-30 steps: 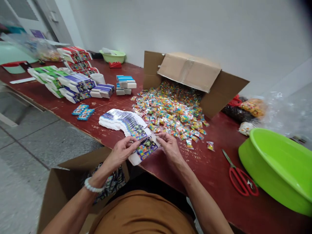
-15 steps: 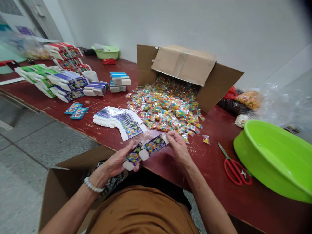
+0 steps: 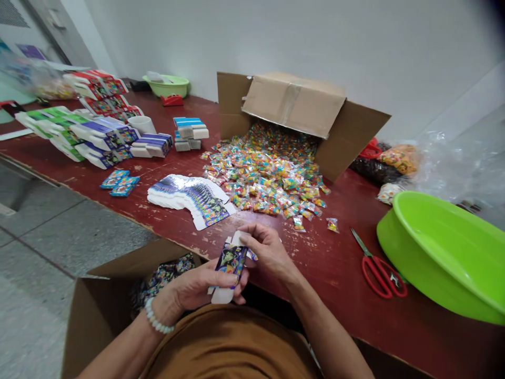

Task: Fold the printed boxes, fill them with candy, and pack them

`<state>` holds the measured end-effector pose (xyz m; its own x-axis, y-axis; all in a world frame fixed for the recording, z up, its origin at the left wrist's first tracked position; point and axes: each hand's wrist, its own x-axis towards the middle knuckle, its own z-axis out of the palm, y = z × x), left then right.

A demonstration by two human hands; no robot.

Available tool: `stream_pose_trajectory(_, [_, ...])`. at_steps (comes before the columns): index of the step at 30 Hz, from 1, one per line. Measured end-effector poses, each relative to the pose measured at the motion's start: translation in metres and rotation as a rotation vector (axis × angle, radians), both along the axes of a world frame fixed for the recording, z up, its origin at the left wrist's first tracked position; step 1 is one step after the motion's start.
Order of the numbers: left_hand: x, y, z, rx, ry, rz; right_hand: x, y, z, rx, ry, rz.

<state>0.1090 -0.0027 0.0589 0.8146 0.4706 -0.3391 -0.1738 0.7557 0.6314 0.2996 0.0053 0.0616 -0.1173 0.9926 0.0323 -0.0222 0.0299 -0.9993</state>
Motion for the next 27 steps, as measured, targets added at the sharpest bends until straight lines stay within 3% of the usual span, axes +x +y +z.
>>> stream_pose_trajectory(4, [-0.001, -0.006, 0.006, 0.072, 0.036, -0.049, -0.003, -0.006, 0.011, 0.027, 0.110, 0.065])
stream_pose_trajectory(8, [0.002, -0.004, 0.007, 0.266, 0.122, 0.018, 0.000, -0.006, 0.017, 0.046, 0.141, 0.095])
stream_pose_trajectory(12, [0.010, -0.005, 0.009, 0.408, 0.262, 0.134, -0.006, -0.007, 0.019, 0.036, 0.187, 0.081])
stream_pose_trajectory(15, [0.014, -0.008, 0.011, 0.405, 0.286, 0.290, -0.012, -0.012, 0.016, 0.005, 0.245, 0.044])
stream_pose_trajectory(18, [0.015, -0.009, 0.011, 0.378, 0.272, 0.418, -0.018, -0.018, 0.009, -0.122, 0.274, 0.088])
stream_pose_trajectory(20, [0.016, -0.007, 0.008, 0.410, 0.309, 0.472, -0.020, -0.020, 0.006, -0.147, 0.222, 0.036])
stream_pose_trajectory(23, [0.016, -0.007, 0.006, 0.490, 0.392, 0.535, -0.019, -0.020, 0.007, 0.003, 0.007, -0.156])
stream_pose_trajectory(27, [0.018, -0.014, 0.009, 0.572, 0.418, 0.744, -0.017, -0.019, 0.007, 0.046, -0.064, -0.234])
